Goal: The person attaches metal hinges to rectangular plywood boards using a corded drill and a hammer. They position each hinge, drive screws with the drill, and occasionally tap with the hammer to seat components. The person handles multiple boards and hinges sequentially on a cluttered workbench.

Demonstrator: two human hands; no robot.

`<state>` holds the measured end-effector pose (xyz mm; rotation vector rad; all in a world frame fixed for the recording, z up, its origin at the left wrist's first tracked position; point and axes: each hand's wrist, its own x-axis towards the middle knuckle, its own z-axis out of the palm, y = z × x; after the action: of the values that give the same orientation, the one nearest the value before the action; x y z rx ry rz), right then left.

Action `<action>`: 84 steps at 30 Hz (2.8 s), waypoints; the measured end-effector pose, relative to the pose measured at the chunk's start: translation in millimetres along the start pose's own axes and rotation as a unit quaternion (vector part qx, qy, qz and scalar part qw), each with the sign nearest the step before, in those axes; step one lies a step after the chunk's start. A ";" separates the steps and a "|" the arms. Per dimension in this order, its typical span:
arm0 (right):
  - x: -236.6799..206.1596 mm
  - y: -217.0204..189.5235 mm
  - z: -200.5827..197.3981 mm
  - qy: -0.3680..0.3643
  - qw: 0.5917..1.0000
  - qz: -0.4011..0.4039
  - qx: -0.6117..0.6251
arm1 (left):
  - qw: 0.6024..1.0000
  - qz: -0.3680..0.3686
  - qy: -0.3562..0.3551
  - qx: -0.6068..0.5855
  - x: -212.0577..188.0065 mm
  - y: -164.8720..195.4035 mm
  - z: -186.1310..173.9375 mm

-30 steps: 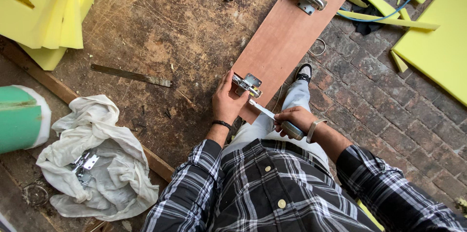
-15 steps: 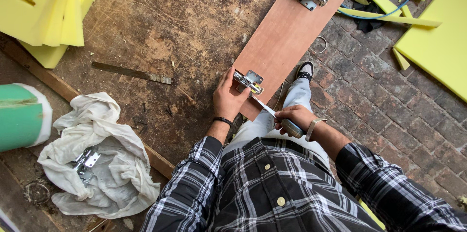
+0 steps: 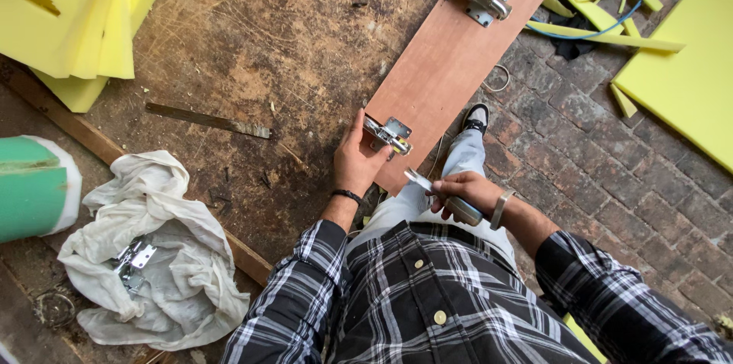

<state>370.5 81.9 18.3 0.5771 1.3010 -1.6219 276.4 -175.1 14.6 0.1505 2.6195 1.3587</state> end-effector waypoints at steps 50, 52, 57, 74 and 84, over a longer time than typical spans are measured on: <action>-34.3 -380.6 -298.3 0.227 0.876 -0.268 -0.330 | 0.940 -0.201 0.170 -0.218 279.6 103.2 83.3; -65.4 -341.6 -279.2 0.109 0.929 -0.274 -0.223 | 0.897 -0.196 0.162 -0.361 254.0 106.9 76.1; -106.3 -262.4 -214.4 0.028 0.955 -0.257 -0.145 | 0.903 -0.118 0.112 -0.397 172.9 112.8 53.0; -155.4 -111.0 -78.3 0.065 0.957 -0.184 -0.216 | 0.936 -0.042 -0.009 -0.350 -35.1 46.0 -33.7; -179.8 -92.8 -52.9 0.144 0.948 -0.178 -0.222 | 0.758 -0.280 0.010 -0.590 -73.7 29.3 12.8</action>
<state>358.8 197.3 192.2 0.3152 2.0147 -1.4825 351.2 -160.9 40.1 -0.7409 1.1442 2.3282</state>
